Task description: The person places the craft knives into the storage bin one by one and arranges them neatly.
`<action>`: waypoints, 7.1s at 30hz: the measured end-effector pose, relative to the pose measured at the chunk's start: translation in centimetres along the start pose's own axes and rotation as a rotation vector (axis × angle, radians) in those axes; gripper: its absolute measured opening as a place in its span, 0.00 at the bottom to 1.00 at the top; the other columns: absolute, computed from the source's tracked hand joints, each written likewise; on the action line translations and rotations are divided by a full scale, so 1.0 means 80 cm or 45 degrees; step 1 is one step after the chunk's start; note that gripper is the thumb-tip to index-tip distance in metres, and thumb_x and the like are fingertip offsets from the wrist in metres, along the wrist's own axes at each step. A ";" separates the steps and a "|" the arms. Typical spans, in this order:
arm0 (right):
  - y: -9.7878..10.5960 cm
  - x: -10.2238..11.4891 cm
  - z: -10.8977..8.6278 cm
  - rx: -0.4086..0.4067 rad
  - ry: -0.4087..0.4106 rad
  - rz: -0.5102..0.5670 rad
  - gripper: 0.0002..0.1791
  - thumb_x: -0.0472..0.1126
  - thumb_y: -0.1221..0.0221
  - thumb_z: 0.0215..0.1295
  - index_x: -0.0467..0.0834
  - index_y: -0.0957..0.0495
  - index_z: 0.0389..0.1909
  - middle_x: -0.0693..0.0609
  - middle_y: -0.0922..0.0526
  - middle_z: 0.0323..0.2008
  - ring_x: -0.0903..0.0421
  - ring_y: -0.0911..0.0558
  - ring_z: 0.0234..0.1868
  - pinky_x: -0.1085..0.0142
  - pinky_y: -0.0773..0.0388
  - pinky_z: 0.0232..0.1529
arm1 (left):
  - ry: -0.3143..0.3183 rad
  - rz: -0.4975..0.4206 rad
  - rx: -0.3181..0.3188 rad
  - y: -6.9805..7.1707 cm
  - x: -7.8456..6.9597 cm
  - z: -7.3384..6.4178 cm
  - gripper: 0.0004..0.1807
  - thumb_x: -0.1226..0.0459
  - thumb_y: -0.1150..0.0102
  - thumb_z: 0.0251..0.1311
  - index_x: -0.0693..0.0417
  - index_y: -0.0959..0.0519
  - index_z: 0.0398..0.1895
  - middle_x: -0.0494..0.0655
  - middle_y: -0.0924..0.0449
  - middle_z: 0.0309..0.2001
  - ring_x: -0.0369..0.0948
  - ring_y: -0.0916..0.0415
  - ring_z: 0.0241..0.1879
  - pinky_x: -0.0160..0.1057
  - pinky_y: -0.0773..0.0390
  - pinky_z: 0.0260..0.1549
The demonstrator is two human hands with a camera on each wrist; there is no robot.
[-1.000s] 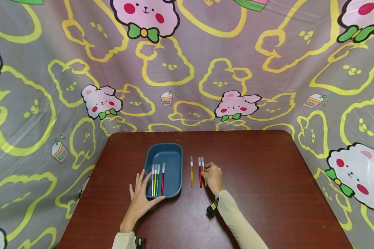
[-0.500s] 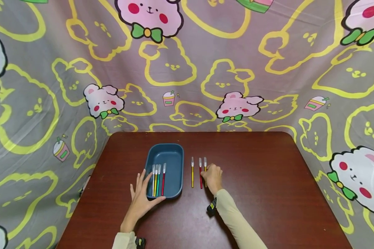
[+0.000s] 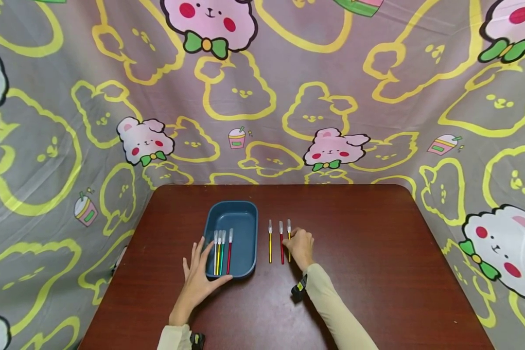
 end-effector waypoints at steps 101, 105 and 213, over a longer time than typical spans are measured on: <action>-0.111 0.163 -0.064 0.320 0.196 0.253 0.05 0.27 0.29 0.61 0.31 0.16 0.34 0.48 0.16 0.23 0.53 0.16 0.26 0.62 0.18 0.28 | -0.027 -0.012 -0.005 0.002 -0.001 0.000 0.61 0.43 0.20 0.49 0.49 0.42 0.84 0.59 0.58 0.85 0.70 0.63 0.81 0.85 0.66 0.65; -0.119 0.160 -0.067 0.355 0.173 0.257 0.10 0.27 0.29 0.61 0.35 0.20 0.24 0.49 0.19 0.20 0.58 0.22 0.22 0.66 0.26 0.22 | -0.035 -0.020 -0.006 0.002 -0.001 0.002 0.61 0.43 0.19 0.49 0.50 0.41 0.83 0.59 0.58 0.85 0.71 0.63 0.81 0.85 0.66 0.65; -0.013 0.091 -0.025 0.095 0.180 0.257 0.09 0.27 0.33 0.55 0.36 0.13 0.37 0.51 0.14 0.25 0.52 0.14 0.25 0.48 0.18 0.49 | 0.009 -0.026 0.002 0.000 -0.003 -0.001 0.62 0.43 0.18 0.47 0.51 0.41 0.83 0.58 0.58 0.85 0.71 0.63 0.81 0.84 0.66 0.65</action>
Point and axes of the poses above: each hand's wrist, its own z-axis towards the middle knuckle, its own y-axis out of the back of the hand, x = y × z, the point moved 3 cm from there along z, towards the middle knuckle
